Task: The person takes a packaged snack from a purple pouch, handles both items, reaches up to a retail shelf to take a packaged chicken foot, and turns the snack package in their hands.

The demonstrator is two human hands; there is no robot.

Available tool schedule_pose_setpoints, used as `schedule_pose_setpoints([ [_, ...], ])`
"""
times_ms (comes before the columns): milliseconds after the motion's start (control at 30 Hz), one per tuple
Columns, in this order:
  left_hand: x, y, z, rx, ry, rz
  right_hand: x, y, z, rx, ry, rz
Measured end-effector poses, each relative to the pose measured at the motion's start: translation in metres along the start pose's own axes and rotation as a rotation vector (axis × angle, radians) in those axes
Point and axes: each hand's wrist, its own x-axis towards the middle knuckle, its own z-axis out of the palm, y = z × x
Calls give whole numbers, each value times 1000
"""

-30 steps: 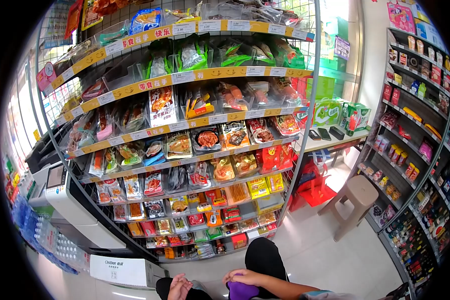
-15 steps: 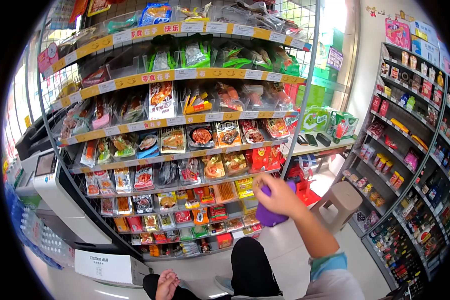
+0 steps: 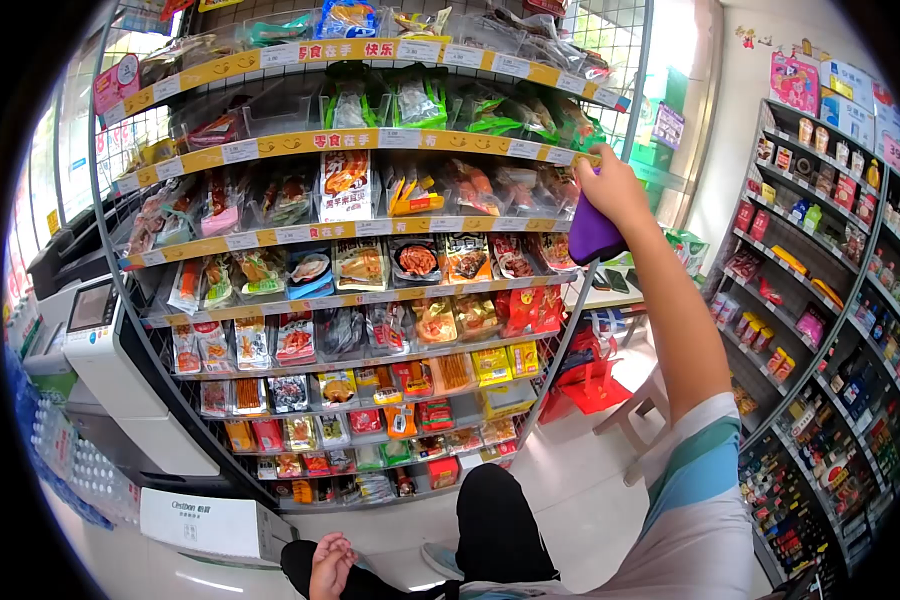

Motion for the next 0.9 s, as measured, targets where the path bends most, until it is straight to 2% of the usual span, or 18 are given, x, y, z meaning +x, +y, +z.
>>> schedule_pose_setpoints([
  [67,-2,5,3,-26,-48,-30,17,4,5,-9,-114,23],
  [167,-6,7,3,-85,-56,-59,33,2,4,19,-123,121],
  [200,-8,7,5,-56,-14,-64,35,2,7,67,-26,143],
  [300,-9,7,7,-20,0,-74,47,4,8,56,20,152],
  [433,-10,6,1,-25,-20,-53,60,3,6,78,-138,42],
  [500,-9,7,1,-30,-22,-55,62,-2,4,98,-136,74],
  [567,-9,7,3,-9,62,-65,64,-10,2,30,5,262],
  [600,-10,5,0,-15,80,-68,67,-8,4,49,9,283],
  [767,-14,9,-2,-5,79,-57,95,25,22,159,-1,203],
  [833,-13,5,-4,-5,80,-57,90,35,13,560,-102,125],
  [900,-9,-3,-13,-6,72,-42,96,41,18,486,-108,101],
])
